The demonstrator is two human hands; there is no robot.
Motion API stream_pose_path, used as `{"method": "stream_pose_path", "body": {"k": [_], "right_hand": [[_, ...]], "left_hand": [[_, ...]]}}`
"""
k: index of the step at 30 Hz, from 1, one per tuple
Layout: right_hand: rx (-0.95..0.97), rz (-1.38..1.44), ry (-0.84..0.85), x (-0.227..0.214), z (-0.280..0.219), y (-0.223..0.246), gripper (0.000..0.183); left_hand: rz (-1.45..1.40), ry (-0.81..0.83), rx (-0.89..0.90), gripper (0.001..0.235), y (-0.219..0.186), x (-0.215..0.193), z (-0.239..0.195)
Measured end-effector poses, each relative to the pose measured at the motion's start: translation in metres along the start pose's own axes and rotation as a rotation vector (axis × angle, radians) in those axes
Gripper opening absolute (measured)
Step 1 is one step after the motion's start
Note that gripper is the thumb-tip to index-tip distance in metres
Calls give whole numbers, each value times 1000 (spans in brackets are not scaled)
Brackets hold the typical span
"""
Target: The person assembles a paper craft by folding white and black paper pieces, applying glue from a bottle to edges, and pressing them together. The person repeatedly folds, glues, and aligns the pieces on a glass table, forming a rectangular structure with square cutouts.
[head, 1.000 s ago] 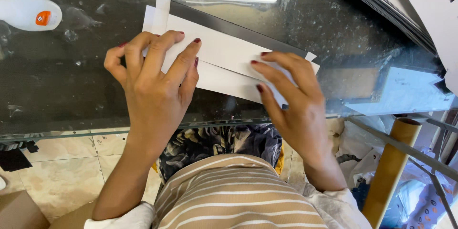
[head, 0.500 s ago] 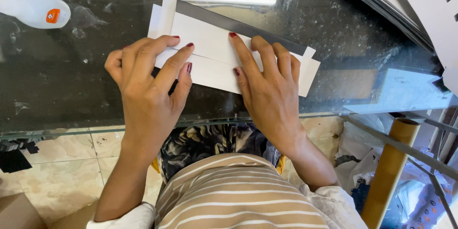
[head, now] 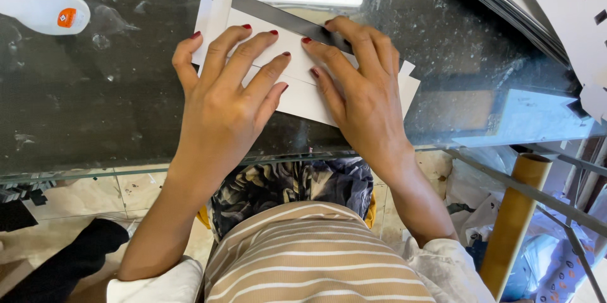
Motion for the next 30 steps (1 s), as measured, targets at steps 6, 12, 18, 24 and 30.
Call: {"method": "stream_pose_path", "body": {"k": [6,12,18,24,30], "right_hand": [[-45,208,-94,-2,16,-6,7],[-24,221,-104,-5,23,-14,11],[-61,216,-35,-8,36,-19,13],[-64,186,-76,0,33,-16,8],[-117,154,-150,0,31,-15,5]], "left_hand": [[14,-18,-16,40,0,-3,6],[38,-137,27,29,-1,-7,12],[-11,-127,13,33,-1,-8,11],[-97,-95,-6,28,1,-13,5],[-115,-539,-154,20,32,-39,-35]]}}
Point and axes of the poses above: each hand's wrist, its own z-axis towards the middle knuckle, its own x-axis out of the palm, y = z × x, the point moved 4 cm from there along z, towards the middle knuckle
